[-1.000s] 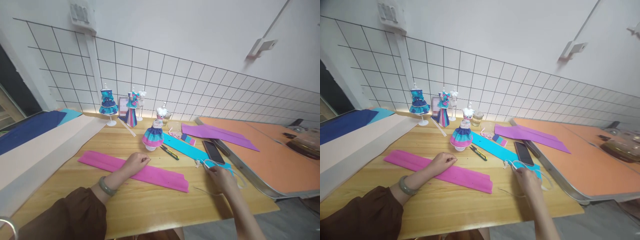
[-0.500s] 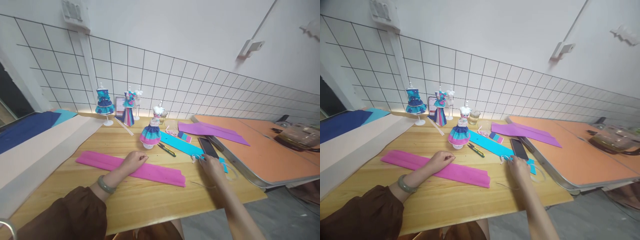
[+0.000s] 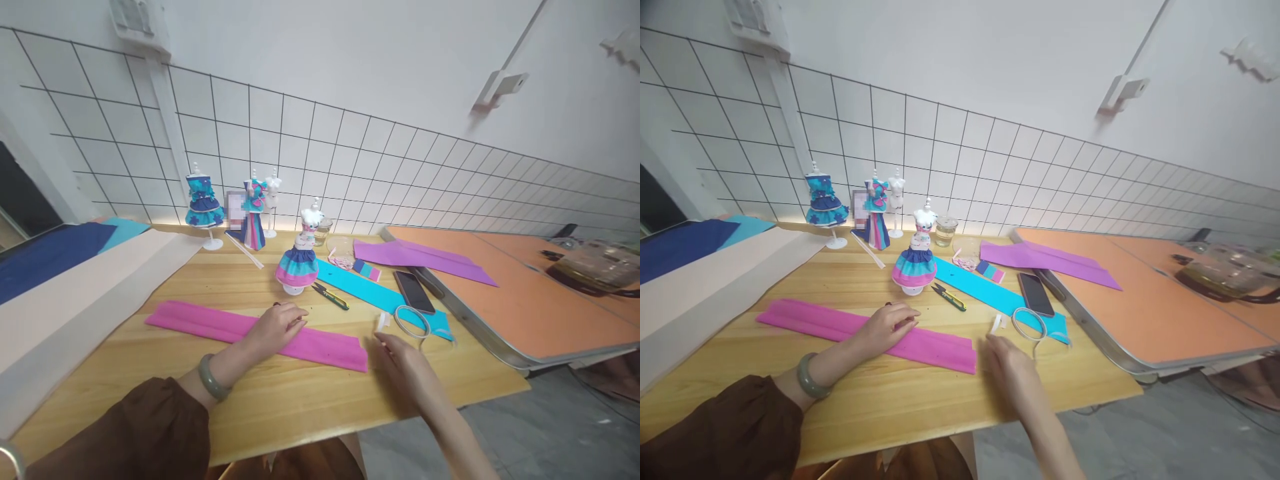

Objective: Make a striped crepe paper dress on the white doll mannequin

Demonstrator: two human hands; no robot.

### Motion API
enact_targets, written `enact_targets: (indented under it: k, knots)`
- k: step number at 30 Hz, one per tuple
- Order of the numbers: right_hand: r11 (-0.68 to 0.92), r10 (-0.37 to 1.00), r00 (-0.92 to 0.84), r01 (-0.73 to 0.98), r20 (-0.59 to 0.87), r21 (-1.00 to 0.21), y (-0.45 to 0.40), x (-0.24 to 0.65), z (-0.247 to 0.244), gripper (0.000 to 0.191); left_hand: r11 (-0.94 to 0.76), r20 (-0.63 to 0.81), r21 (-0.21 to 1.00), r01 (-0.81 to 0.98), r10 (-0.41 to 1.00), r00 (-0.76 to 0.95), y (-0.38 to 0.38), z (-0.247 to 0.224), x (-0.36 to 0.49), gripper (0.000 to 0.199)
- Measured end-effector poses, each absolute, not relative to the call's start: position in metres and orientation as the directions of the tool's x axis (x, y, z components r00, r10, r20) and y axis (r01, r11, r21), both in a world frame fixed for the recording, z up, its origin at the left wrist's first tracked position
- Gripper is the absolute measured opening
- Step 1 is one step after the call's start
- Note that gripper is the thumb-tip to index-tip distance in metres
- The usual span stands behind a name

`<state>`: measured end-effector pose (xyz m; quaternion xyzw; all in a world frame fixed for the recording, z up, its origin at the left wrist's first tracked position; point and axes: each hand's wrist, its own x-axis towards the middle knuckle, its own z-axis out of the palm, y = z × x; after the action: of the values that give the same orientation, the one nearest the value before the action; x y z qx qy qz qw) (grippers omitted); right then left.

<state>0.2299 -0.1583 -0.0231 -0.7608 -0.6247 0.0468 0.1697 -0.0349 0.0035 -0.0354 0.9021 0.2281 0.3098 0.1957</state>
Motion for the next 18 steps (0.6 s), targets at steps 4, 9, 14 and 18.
enact_targets:
  k: [4,9,14,18]
  knots:
    - [-0.308,0.926,0.357,0.902,0.121,-0.301,-0.169,0.228,-0.016,0.032,-0.797,0.449,0.534,0.281,0.549,0.705,0.0,-0.03,-0.03,0.022]
    - [-0.479,0.837,0.528,0.835,0.143,-0.271,-0.155,0.256,-0.008,0.027,-0.758,0.4,0.601,0.254,0.56,0.726,-0.005,-0.021,-0.017,0.021]
    - [-0.497,0.82,0.553,0.816,0.147,-0.295,-0.132,0.258,-0.013,0.025,-0.771,0.378,0.6,0.212,0.507,0.775,-0.011,-0.016,0.003,0.022]
    - [-0.439,0.837,0.512,0.839,0.195,-0.321,-0.12,0.246,-0.018,0.026,-0.771,0.378,0.609,0.188,0.49,0.786,-0.014,-0.019,0.016,0.022]
